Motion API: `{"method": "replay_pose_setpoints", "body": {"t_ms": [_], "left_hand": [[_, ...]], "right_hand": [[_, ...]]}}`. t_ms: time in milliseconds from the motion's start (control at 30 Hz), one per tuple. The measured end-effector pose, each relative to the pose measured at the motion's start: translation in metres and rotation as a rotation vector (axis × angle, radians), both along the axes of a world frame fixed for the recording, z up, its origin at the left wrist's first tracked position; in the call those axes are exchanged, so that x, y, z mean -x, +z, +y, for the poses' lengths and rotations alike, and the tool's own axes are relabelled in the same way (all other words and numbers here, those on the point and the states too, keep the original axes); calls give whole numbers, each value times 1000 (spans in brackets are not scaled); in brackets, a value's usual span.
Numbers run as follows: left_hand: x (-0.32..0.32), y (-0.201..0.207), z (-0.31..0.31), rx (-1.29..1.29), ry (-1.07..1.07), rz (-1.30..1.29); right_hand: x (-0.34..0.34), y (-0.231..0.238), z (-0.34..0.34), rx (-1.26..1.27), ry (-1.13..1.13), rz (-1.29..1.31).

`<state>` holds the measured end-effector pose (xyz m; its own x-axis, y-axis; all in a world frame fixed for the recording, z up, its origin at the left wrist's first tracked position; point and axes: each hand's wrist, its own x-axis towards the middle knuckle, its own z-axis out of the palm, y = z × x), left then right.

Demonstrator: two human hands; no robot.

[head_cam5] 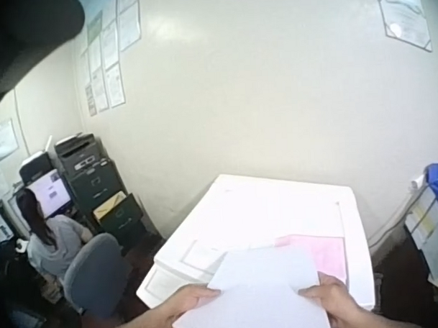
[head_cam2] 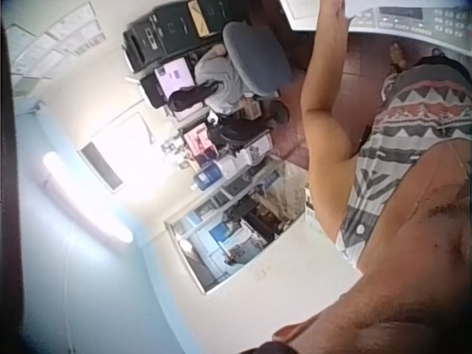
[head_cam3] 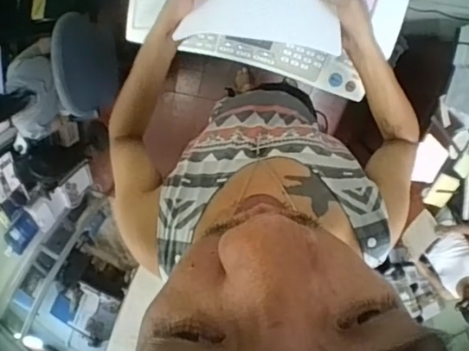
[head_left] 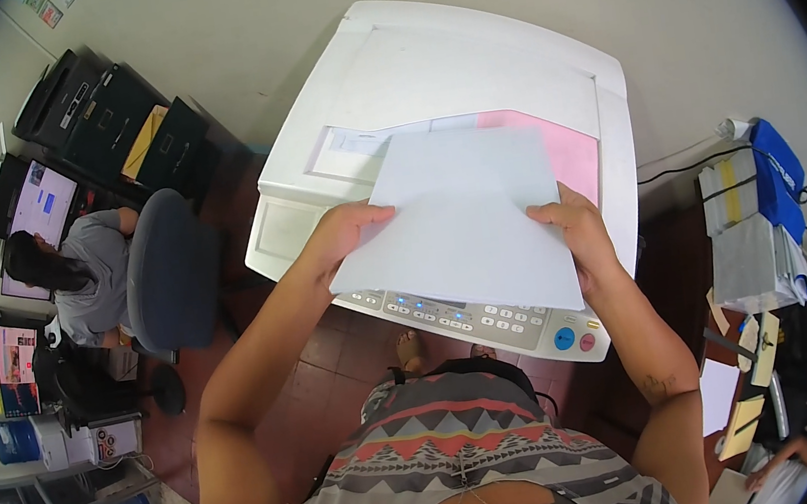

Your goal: Operating a large office duplicator or printing machine, including loading paper and checking output.

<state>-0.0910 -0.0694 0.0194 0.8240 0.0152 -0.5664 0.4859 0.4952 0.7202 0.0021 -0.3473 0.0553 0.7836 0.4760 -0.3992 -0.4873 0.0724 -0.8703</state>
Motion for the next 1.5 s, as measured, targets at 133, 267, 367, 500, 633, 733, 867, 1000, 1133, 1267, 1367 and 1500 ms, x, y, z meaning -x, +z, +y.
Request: {"method": "replay_pose_setpoints", "body": {"t_ms": [133, 267, 367, 500, 633, 733, 867, 1000, 1133, 1267, 1367, 1500], "left_hand": [[-14, -10, 16, 5, 23, -16], [-28, -19, 37, 89, -2, -8], [-32, -24, 56, 139, -19, -35], [-31, -23, 85, -67, -48, -78], [-31, -23, 107, -279, -95, -42], [-30, -24, 112, -302, -80, -63], [-31, -26, 112, -341, -16, -83], [-47, -32, 113, -404, -41, -109], [-71, -42, 119, -573, -14, -74], [-82, -43, 120, -665, 45, -33], [-79, -35, 113, -743, 56, -83], [-43, -21, 110, -598, -43, -168]], "right_hand": [[-6, -3, 9, 7, -29, 4], [-12, -17, 21, -45, -30, 66], [-12, -29, 36, -106, -46, 148], [-10, -43, 61, -159, 6, 182], [-18, -54, 81, -110, 21, 128], [-37, -66, 93, -70, 19, 102], [-62, -84, 107, -77, 44, 179], [-81, -83, 118, 9, 18, 140], [-85, -65, 107, 70, 53, 86], [-73, -61, 86, 225, 165, -41], [-69, -66, 87, 262, 60, -133], [-67, -60, 79, 419, 148, -257]]}}
